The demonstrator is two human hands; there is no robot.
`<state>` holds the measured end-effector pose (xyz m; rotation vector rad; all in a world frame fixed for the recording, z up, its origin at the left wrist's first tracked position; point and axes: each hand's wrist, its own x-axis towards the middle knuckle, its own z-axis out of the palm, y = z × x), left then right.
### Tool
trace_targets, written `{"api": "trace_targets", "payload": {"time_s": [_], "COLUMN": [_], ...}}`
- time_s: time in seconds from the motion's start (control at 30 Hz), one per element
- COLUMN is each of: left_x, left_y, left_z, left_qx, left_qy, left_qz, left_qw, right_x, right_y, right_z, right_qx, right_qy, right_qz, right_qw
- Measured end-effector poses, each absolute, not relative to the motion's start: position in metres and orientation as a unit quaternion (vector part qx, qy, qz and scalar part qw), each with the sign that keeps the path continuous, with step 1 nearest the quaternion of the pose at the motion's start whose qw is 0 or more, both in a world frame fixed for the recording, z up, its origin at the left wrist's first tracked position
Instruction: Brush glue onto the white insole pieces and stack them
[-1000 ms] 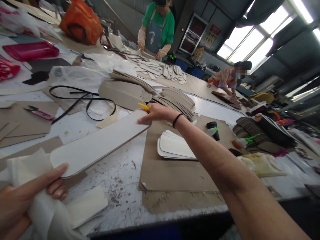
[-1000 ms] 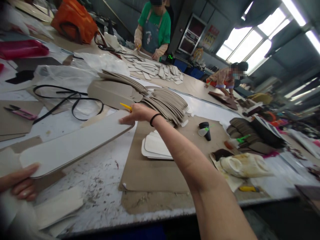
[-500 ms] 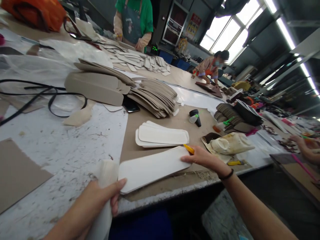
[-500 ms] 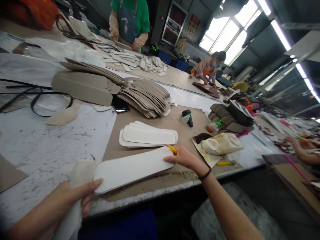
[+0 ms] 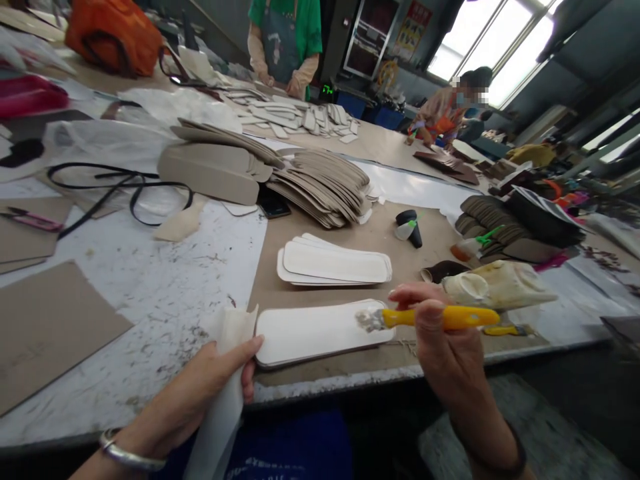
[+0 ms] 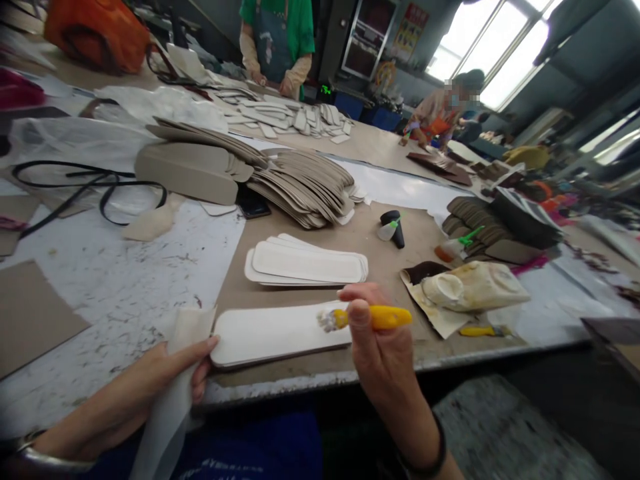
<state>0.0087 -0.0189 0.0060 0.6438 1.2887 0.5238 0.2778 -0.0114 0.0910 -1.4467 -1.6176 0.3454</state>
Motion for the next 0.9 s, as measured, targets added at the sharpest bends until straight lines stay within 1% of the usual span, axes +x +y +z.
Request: {"api": "trace_targets", "payload": {"time_s": [0.13,0.23,0.3,0.43,0.5,0.57,0.73,0.9], "left_x": [0.005,0.003,0.001,-0.002,-0.002,-0.001,0.001,-0.001], "left_y": [-0.017,-0.017,-0.018,-0.020,-0.020,-0.019,-0.019,-0.022], "left_z": [0.007,0.006,0.004,0.000,-0.001,-0.001,-0.002,-0.008], "left_qx": [0.274,0.298,0.316,0.328,0.328,0.329,0.345,0.342], "left_qy": [0.568,0.553,0.543,0.530,0.531,0.536,0.556,0.565], "left_qz": [0.237,0.233,0.234,0.236,0.233,0.228,0.237,0.226], "left_qw": [0.739,0.742,0.742,0.746,0.746,0.743,0.718,0.716], "right_x": [0.228,0.206,0.198,0.196,0.199,0.204,0.227,0.256], "right_y": [-0.018,-0.016,-0.015,-0.017,-0.020,-0.023,-0.029,-0.032], "right_z": [0.071,0.049,0.037,0.031,0.033,0.035,0.035,0.034], "right_qx": [-0.534,-0.516,-0.534,-0.598,-0.612,-0.623,-0.681,-0.708], "right_qy": [-0.557,-0.489,-0.464,-0.442,-0.448,-0.466,-0.517,-0.562], "right_qz": [0.329,0.402,0.435,0.461,0.452,0.420,0.268,0.120], "right_qw": [0.545,0.576,0.557,0.484,0.470,0.467,0.443,0.410]}}
